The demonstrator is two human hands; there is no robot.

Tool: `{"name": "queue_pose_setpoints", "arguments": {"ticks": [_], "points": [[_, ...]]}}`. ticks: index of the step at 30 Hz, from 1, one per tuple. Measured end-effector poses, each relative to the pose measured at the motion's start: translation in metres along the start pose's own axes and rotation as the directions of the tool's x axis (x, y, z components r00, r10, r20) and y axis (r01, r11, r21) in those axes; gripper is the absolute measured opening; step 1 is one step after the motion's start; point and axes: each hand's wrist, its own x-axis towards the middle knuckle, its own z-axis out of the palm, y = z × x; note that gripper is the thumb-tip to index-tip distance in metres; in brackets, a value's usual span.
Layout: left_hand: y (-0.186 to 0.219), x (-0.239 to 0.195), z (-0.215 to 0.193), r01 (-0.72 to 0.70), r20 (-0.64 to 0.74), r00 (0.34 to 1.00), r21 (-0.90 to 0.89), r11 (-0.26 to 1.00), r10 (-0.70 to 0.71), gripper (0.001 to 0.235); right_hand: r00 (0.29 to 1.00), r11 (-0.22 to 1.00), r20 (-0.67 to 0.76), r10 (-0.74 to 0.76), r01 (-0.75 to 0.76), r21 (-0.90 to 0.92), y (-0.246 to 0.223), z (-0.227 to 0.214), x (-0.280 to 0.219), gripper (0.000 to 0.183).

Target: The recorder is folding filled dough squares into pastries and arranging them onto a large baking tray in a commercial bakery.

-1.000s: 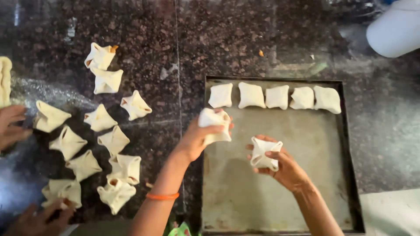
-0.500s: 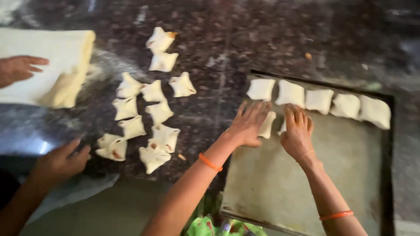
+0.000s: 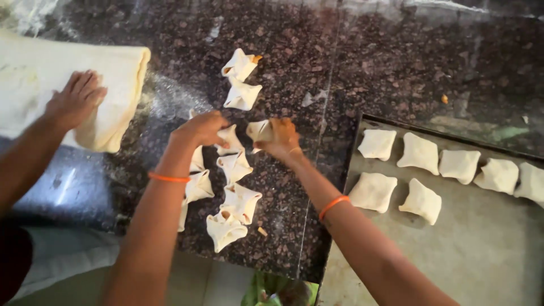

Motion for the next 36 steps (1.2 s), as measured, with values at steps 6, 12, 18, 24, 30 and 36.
{"name": "queue_pose_setpoints", "arguments": {"ticks": [6, 12, 18, 24, 30, 36], "points": [[0.109, -0.042, -0.050, -0.191, -0.212, 0.963, -0.111, 0.975, 0.164, 0.052, 0.998, 0.636, 0.040, -0.055, 0.005, 0.771, 0.077, -0.063, -0.108, 0.067], [0.300, -0.062, -0.018, -0.376, -0.371, 0.911, -0.926, -0.005, 0.180, 0.047, 0.971, -0.395, -0.039, -0.234, -0.059, 0.917, 0.215, -0.159, -0.296, 0.067], [0.498, 0.040, 0.075, -0.136, -0.188, 0.884, -0.980, -0.148, 0.428, 0.062, 0.948, -0.008, -0.007, 0.318, 0.011, 1.000, 0.306, -0.217, -0.374, 0.072], [0.554, 0.104, 0.124, -0.621, -0.248, 0.754, 0.031, 0.783, 0.608, 0.080, 0.868, 0.996, -0.488, 0.091, -0.086, 0.032, 0.375, -0.227, -0.310, 0.079], [0.512, 0.078, 0.091, -0.535, -0.262, 0.774, 0.215, 0.817, 0.576, 0.118, 0.942, 0.853, -0.328, -0.070, -0.113, -0.509, 0.325, -0.226, -0.287, 0.104], [0.483, 0.082, 0.134, -0.490, -0.348, 0.787, 0.148, 0.859, 0.509, 0.075, 0.950, 0.907, -0.238, -0.200, 0.088, -0.412, 0.329, -0.198, -0.259, 0.088]]}}
